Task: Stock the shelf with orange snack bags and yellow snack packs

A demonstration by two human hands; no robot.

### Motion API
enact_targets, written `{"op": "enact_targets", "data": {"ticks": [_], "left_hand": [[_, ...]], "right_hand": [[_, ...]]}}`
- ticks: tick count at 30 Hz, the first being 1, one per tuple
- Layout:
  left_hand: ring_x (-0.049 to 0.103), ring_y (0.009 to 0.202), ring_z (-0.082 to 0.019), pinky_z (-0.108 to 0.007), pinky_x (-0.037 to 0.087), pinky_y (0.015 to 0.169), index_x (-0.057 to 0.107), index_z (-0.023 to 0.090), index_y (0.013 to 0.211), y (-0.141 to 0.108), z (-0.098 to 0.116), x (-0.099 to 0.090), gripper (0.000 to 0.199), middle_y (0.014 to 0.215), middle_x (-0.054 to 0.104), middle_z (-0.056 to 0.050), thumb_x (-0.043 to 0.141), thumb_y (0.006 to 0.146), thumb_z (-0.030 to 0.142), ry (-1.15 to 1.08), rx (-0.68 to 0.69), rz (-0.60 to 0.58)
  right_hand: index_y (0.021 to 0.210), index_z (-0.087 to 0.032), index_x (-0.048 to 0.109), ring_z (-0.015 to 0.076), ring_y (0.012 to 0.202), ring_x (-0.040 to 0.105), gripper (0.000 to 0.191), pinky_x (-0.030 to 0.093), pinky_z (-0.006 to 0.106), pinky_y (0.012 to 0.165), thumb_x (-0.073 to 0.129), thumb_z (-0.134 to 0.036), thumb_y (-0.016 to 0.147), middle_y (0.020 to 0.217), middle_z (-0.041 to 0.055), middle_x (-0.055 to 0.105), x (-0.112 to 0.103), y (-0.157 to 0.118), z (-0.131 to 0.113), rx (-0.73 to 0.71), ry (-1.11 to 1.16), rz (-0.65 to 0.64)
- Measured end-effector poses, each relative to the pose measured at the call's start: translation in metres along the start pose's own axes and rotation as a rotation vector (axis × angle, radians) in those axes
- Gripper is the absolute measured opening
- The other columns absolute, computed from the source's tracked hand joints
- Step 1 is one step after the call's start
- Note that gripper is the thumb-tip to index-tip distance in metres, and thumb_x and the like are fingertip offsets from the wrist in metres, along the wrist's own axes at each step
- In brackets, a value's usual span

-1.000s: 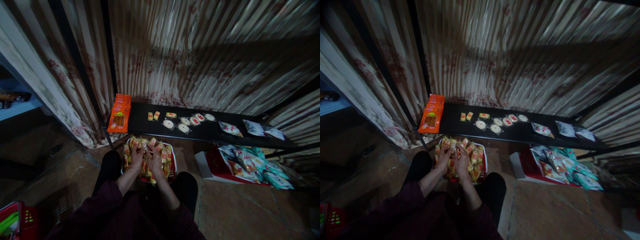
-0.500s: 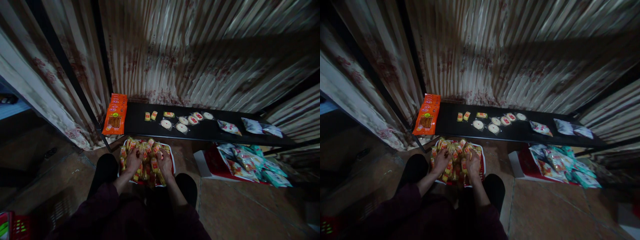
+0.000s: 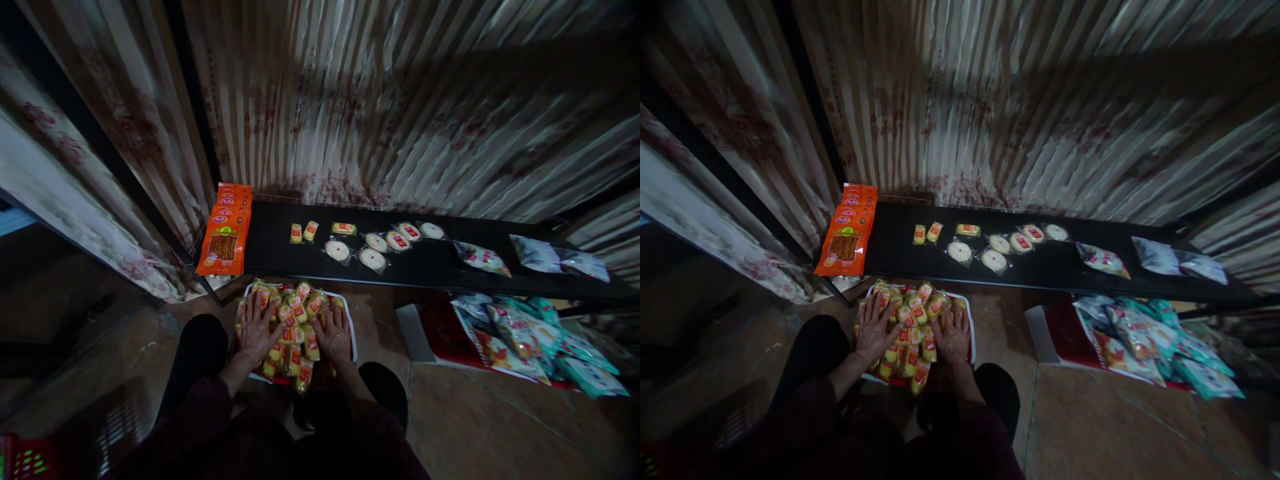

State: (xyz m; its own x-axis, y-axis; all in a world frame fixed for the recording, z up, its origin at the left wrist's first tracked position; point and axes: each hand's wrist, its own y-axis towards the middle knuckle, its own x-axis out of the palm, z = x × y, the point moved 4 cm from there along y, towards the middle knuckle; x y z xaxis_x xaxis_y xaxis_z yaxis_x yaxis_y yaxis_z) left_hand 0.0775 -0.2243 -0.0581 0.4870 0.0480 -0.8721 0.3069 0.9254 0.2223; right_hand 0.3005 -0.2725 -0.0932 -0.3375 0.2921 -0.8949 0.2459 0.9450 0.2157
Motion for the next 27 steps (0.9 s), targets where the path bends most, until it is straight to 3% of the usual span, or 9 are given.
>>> {"op": "enact_targets", "data": {"ticks": [4,12,16,19,27], "left_hand": [[0.019,0.142,-0.034,-0.055,0.017,0.113,0.049,0.03,0.135,0.002,-0.004,0.008,0.056,0.152,0.03,-0.01,0.053,0.082,0.05,0.01,0.018,-0.024],[0.024,0.141,-0.033,-0.052,0.02,0.113,0.05,0.031,0.134,0.009,-0.017,0.0,0.056,0.152,0.032,-0.009,0.054,0.082,0.05,0.036,0.04,-0.051],[0.024,0.141,-0.033,-0.052,0.022,0.112,0.051,0.031,0.133,0.013,-0.031,-0.007,0.056,0.15,0.036,-0.008,0.056,0.081,0.049,0.063,0.024,-0.039],[0.025,0.14,-0.034,-0.052,0.023,0.112,0.051,0.03,0.133,0.015,-0.042,-0.013,0.055,0.15,0.036,-0.007,0.056,0.081,0.047,0.091,0.004,-0.036],[0.016,0.143,-0.035,-0.053,0.02,0.113,0.051,0.025,0.133,0.014,-0.042,-0.012,0.056,0.152,0.032,-0.011,0.056,0.082,0.046,0.059,0.033,0.01]], "right_hand": [[0.117,-0.029,0.06,0.0306,0.135,0.034,0.034,0.024,0.057,0.109,0.047,-0.033,0.086,0.135,0.005,0.055,0.009,0.001,0.001,-0.054,0.003,-0.063],[0.125,-0.027,0.055,0.0298,0.13,0.041,0.042,0.024,0.057,0.108,0.048,-0.038,0.085,0.133,0.0079,0.056,0.022,0.006,-0.011,0.031,0.053,-0.008],[0.134,-0.018,0.047,0.0296,0.132,0.04,0.054,0.023,0.056,0.11,0.049,-0.042,0.085,0.134,0.0134,0.054,0.032,0.012,-0.026,0.056,0.056,0.008],[0.136,-0.018,0.045,0.0291,0.132,0.04,0.056,0.023,0.056,0.11,0.048,-0.044,0.086,0.133,0.0137,0.054,0.038,0.017,-0.039,0.027,0.069,0.013],[0.137,-0.016,0.043,0.0286,0.133,0.039,0.057,0.025,0.054,0.111,0.043,-0.046,0.089,0.137,0.0142,0.051,0.039,0.016,-0.037,0.021,0.075,-0.006]]}}
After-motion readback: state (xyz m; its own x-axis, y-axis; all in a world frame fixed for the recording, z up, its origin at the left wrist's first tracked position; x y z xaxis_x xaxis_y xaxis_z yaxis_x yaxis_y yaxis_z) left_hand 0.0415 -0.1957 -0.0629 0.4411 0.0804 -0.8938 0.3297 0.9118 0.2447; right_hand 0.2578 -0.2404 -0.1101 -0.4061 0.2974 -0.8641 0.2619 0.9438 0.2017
